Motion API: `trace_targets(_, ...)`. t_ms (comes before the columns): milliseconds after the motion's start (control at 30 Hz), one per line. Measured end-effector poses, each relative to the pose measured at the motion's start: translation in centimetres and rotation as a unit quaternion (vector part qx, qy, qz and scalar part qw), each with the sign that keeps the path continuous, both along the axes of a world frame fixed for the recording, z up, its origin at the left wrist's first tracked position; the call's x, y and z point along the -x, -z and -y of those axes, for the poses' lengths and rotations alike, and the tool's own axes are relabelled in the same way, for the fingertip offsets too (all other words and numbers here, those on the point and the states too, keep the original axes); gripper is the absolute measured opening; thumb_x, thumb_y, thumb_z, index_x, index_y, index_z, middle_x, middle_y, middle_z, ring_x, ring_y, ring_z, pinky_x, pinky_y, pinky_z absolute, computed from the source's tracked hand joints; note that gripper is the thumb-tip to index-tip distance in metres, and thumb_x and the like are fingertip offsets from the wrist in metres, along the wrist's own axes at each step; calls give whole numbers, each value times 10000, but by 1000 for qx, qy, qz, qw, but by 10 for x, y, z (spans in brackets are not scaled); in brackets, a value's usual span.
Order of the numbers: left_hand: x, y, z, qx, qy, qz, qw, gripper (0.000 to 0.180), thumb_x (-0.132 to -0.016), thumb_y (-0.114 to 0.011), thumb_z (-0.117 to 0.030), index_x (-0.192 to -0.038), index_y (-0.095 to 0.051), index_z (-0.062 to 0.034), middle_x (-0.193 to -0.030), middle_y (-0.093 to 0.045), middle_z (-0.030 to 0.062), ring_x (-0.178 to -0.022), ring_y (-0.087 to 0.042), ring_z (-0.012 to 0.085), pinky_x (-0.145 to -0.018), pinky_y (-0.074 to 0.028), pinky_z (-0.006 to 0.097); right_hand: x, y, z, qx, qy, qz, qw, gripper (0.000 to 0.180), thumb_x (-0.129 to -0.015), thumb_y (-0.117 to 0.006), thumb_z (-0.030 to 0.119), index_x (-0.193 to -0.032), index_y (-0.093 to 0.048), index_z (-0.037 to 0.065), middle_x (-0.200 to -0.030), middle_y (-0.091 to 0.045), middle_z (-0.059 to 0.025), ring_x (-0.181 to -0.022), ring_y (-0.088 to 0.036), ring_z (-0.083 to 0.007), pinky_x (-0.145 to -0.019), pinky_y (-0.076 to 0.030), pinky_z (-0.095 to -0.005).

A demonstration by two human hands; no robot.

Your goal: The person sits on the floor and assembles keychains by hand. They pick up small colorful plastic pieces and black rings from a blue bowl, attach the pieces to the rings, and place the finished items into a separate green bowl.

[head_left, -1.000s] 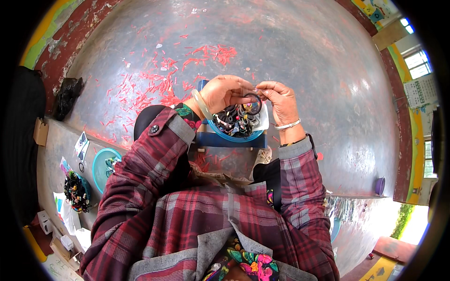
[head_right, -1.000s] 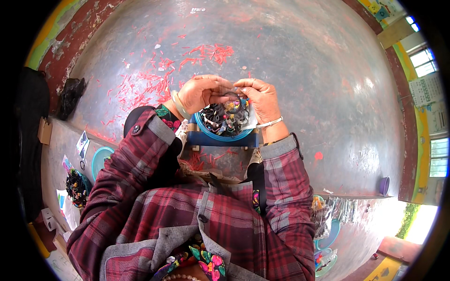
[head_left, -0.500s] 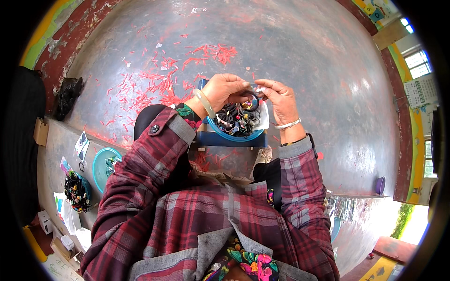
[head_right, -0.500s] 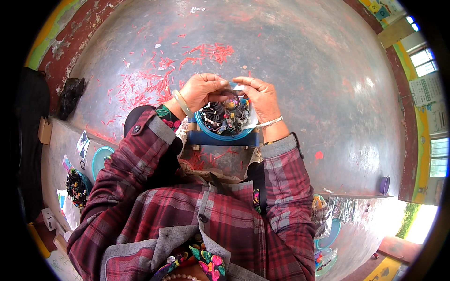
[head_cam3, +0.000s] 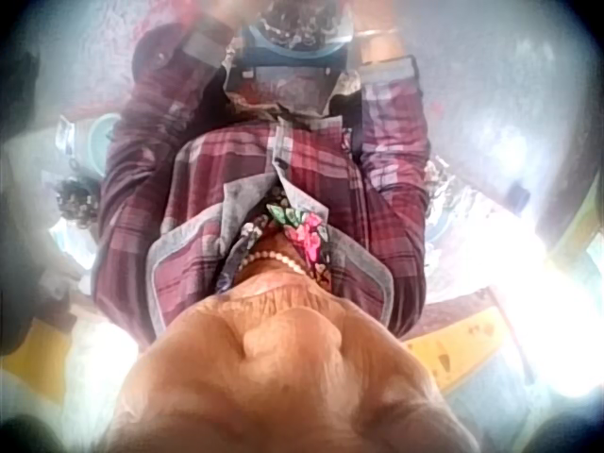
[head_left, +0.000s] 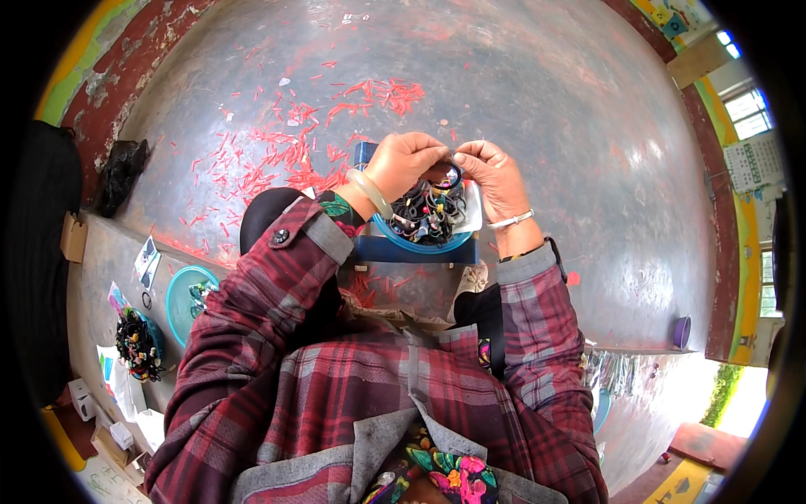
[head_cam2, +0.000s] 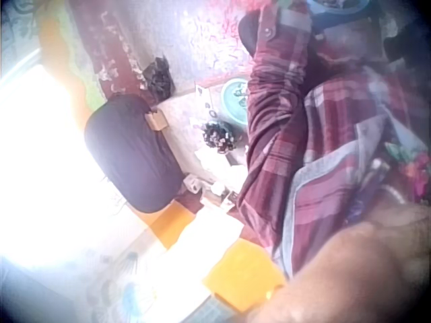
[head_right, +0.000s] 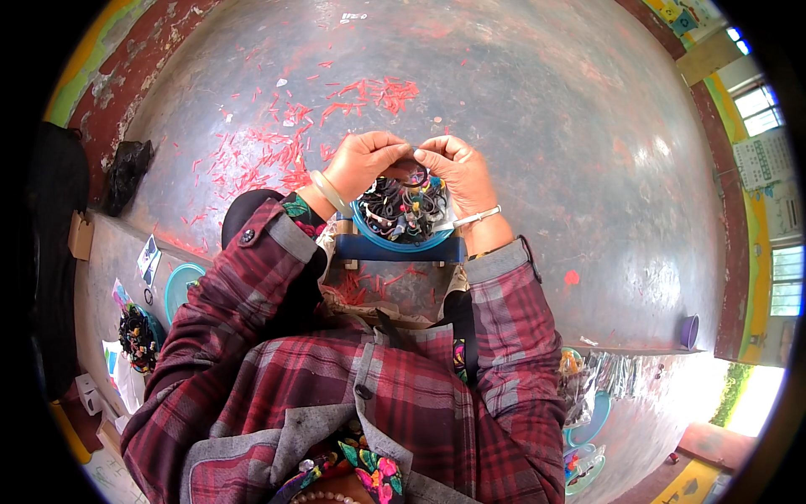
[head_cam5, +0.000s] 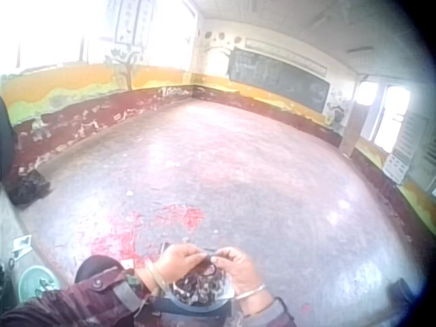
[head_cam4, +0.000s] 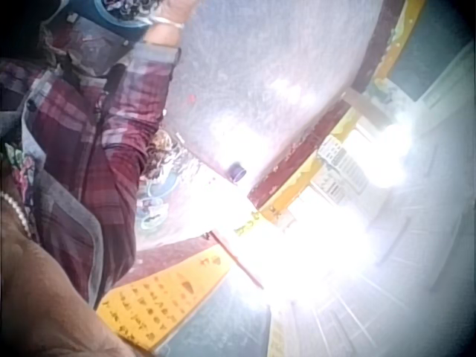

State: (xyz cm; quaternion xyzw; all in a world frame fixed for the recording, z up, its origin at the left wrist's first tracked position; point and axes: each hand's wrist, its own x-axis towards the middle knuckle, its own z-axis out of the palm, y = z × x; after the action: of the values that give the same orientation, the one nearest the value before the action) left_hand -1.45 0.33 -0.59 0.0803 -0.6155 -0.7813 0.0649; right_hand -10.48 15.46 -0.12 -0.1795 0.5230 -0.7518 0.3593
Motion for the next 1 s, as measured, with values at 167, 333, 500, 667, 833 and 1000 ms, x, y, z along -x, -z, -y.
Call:
trace_targets(167,-3,2,-1,67,-4,1,998,198,-888,-516,-117,-965,-582,54,-855,-636,108,-767,-635,156,-689,-531,259,-4,5,5,-28,15,-40,999,108,-736,-688,48,-801,-613,5,-755,-611,-36,-693,-550,-86,-647,-448,-214)
trace_targets(333,-3,-1,-1,14,10,7,1000,202,-893,-503,-114,-961,-578,60,-862,-633,122,-770,-639,182,-688,-541,278,-3,5,3,-33,40,-72,996,95,-744,-684,63,-787,-633,-5,-729,-618,-33,-660,-554,-84,-604,-438,-205)
trace_targets(500,1,-1,4,-67,24,6,997,221,-903,-484,-122,-963,-570,73,-899,-616,153,-803,-638,241,-690,-557,319,1,-5,-2,-64,57,-135,987,126,-740,-700,98,-777,-644,-8,-687,-614,-27,-621,-541,-76,-579,-427,-195)
trace_targets(667,-1,-4,6,-68,27,10,997,242,-906,-483,-144,-968,-569,73,-904,-612,160,-823,-636,253,-682,-557,318,1,-13,-5,-85,58,-126,987,126,-753,-690,121,-766,-645,4,-672,-597,-12,-633,-515,-79,-606,-403,-206)
trace_targets(833,-3,-6,7,-102,39,19,994,248,-896,-510,-190,-966,-589,35,-855,-625,122,-749,-628,182,-602,-530,260,0,-13,-5,-88,59,-127,986,142,-768,-678,141,-770,-641,4,-676,-596,-14,-629,-515,-80,-607,-405,-208)
trace_targets(1000,-6,-17,6,1,37,59,998,197,-844,-598,-207,-887,-632,-18,-702,-594,11,-503,-486,43,-420,-371,174,1,-7,-4,-91,53,-183,978,156,-788,-666,159,-784,-631,7,-670,-592,-10,-599,-517,-64,-550,-416,-199)
